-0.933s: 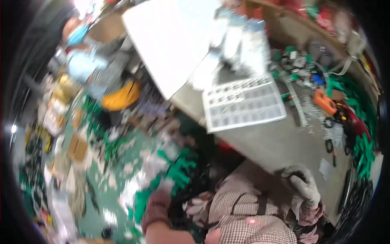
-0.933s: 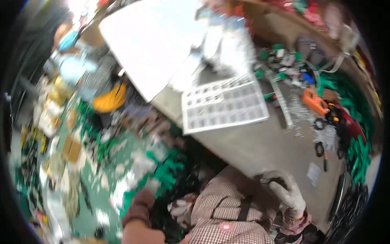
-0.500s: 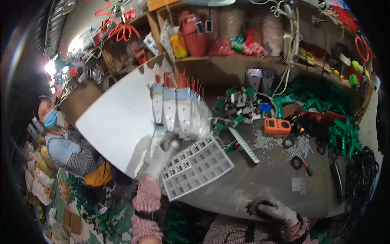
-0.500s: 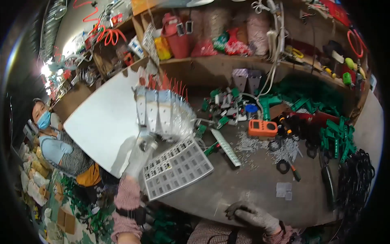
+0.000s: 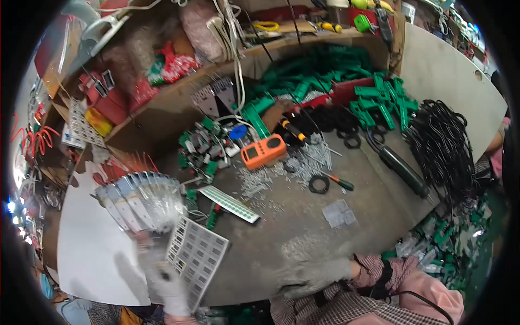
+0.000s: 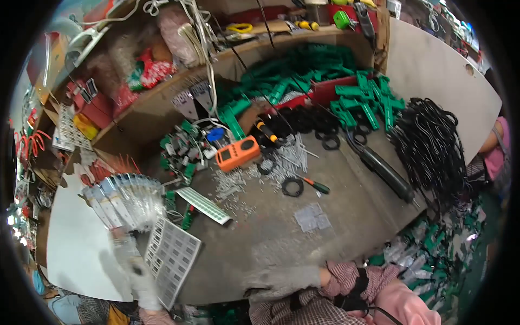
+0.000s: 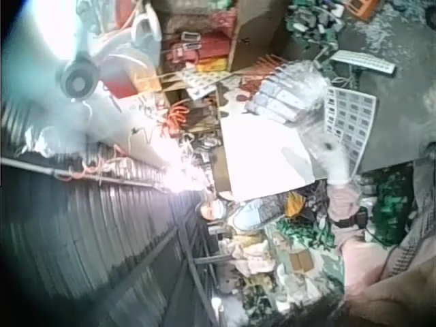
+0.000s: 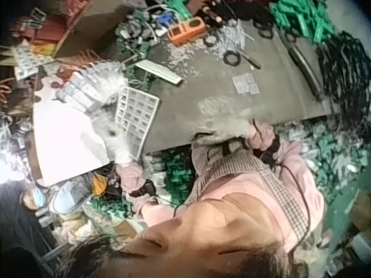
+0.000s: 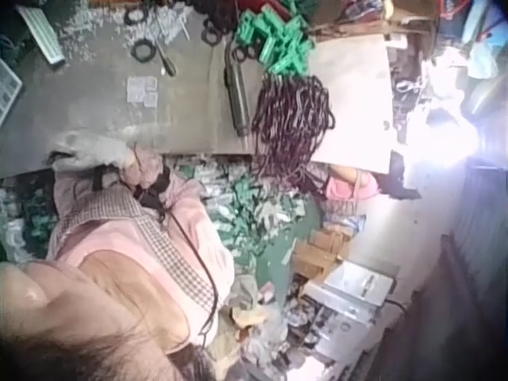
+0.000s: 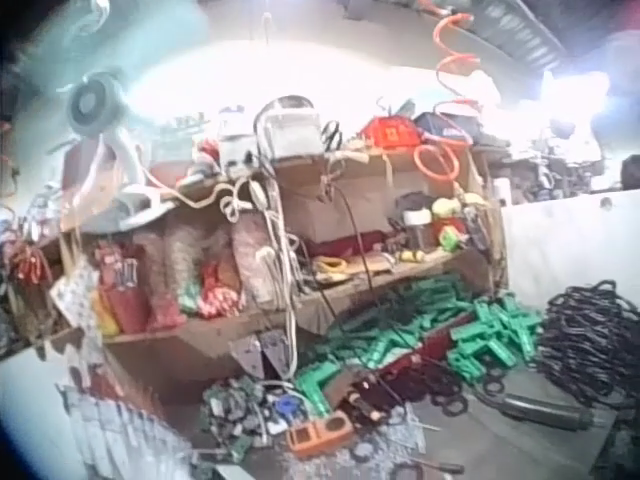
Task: The recorder is assembling green plastic components, likely electronic enclosures or small hardware, by connecting parts, attaching wires, and using an electric screwdriver to secure them at a workbench.
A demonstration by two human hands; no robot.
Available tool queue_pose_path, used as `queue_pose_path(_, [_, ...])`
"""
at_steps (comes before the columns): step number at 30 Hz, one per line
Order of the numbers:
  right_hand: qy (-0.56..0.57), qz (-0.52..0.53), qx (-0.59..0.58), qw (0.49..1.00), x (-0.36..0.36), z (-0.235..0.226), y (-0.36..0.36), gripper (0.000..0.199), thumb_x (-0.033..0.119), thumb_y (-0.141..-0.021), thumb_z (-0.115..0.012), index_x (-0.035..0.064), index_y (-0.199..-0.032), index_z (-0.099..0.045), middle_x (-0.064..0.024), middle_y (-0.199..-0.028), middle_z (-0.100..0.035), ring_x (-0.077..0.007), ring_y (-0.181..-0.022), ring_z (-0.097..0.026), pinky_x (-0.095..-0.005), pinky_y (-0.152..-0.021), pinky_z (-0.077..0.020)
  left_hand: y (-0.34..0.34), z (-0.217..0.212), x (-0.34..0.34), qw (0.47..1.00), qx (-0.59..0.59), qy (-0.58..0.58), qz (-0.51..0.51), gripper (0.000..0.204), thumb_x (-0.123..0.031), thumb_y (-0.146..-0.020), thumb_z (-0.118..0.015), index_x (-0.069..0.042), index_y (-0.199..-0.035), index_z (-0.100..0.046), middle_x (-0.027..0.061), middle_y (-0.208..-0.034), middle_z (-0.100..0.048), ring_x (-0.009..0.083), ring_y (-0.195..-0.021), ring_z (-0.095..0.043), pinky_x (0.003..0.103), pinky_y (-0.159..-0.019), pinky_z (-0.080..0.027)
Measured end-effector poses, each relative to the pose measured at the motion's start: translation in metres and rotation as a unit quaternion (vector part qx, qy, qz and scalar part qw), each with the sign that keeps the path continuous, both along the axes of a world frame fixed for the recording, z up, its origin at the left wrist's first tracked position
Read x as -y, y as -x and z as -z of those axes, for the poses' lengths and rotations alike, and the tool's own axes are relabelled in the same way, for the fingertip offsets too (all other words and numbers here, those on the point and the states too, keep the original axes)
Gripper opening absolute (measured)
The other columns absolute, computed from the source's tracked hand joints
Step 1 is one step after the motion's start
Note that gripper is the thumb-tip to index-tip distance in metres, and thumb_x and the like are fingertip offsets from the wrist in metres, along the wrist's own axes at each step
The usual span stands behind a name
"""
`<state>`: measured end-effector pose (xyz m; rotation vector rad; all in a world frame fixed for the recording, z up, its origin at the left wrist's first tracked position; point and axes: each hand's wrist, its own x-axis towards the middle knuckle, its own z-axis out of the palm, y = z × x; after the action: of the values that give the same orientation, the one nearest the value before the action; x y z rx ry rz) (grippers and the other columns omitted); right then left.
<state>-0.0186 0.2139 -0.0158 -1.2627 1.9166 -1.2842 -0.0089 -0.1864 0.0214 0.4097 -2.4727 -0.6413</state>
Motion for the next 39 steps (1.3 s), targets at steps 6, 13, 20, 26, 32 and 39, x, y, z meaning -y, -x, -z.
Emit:
queue_pose_path(6, [-0.068, -0.136, 0.084, 0.985, -0.081, -0.045, 0.035, 0.034, 0.031, -0.105, -0.059, 0.0031, -0.123, -0.065, -0.0165, -0.117, -0.069, -0.0299, -0.11, -0.066, -0.0393, -0.093, -0.0527, -0.016, 0.004, -0.177, 0.831, 0.206, 0.221, 0.468, 0.082, -0.025, -0.086, -0.074, -0.005, -0.156, -0.037, 0.0216, -0.157, -0.035, 0.043, -0.131, -0.045, 0.053, -0.11, -0.038])
queue_pose_path(13, [-0.249, 0.388, -0.32, 0.828, -0.098, -0.027, 0.089, 0.036, 0.015, -0.096, -0.059, 0.0068, -0.131, -0.058, -0.0183, -0.11, -0.062, -0.0398, -0.105, -0.065, -0.0483, -0.088, -0.0535, -0.005, 0.002, -0.261, 0.815, 0.138, 0.225, 0.516, 0.06, -0.028, -0.092, -0.068, 0.0, -0.142, -0.051, 0.0194, -0.132, -0.056, 0.0338, -0.124, -0.053, 0.053, -0.112, -0.037])
queue_pose_path(20, [-0.023, 0.364, -0.177, 0.914, -0.108, -0.046, 0.038, 0.026, 0.019, -0.1, -0.06, 0.0027, -0.12, -0.064, -0.0206, -0.117, -0.066, -0.0365, -0.111, -0.066, -0.0437, -0.095, -0.052, 0.011, 0.019, -0.265, 0.858, 0.066, 0.09, 0.501, 0.036, -0.013, -0.088, -0.07, -0.006, -0.123, -0.068, 0.0098, -0.098, -0.07, 0.029, -0.099, -0.065, 0.045, -0.099, -0.048])
queue_pose_path(26, [-0.094, 0.448, 0.022, 0.889, -0.092, -0.056, -0.01, 0.033, 0.02, -0.098, -0.062, 0.0025, -0.126, -0.063, -0.0207, -0.104, -0.07, -0.0358, -0.099, -0.071, -0.0429, -0.087, -0.056, 0.013, 0.024, -0.268, 0.872, -0.002, -0.035, 0.489, 0.024, -0.009, -0.084, -0.076, -0.007, -0.107, -0.071, 0.0105, -0.098, -0.071, 0.0317, -0.089, -0.065, 0.042, -0.086, -0.049])
queue_pose_path(32, [-0.091, 0.414, -0.065, 0.903, -0.065, -0.06, -0.013, 0.027, 0.014, -0.092, -0.065, -0.001, -0.114, -0.06, -0.0264, -0.091, -0.067, -0.0427, -0.089, -0.069, -0.0467, -0.078, -0.0561, 0.011, 0.017, -0.268, 0.841, 0.022, 0.107, 0.53, 0.027, -0.008, -0.082, -0.075, -0.007, -0.109, -0.069, 0.0127, -0.109, -0.068, 0.0338, -0.103, -0.063, 0.047, -0.096, -0.048])
queue_pose_path(39, [-0.025, 0.271, -0.056, 0.961, -0.049, -0.064, 0.003, 0.021, 0.012, -0.088, -0.067, -0.0008, -0.105, -0.063, -0.0193, -0.092, -0.068, -0.0372, -0.09, -0.07, -0.0421, -0.078, -0.0565, 0.005, 0.015, -0.248, 0.855, 0.119, -0.04, 0.503, 0.094, -0.037, -0.073, -0.088, 0.005, -0.145, -0.045, 0.0189, -0.12, -0.064, 0.0411, -0.118, -0.058, 0.053, -0.111, -0.039])
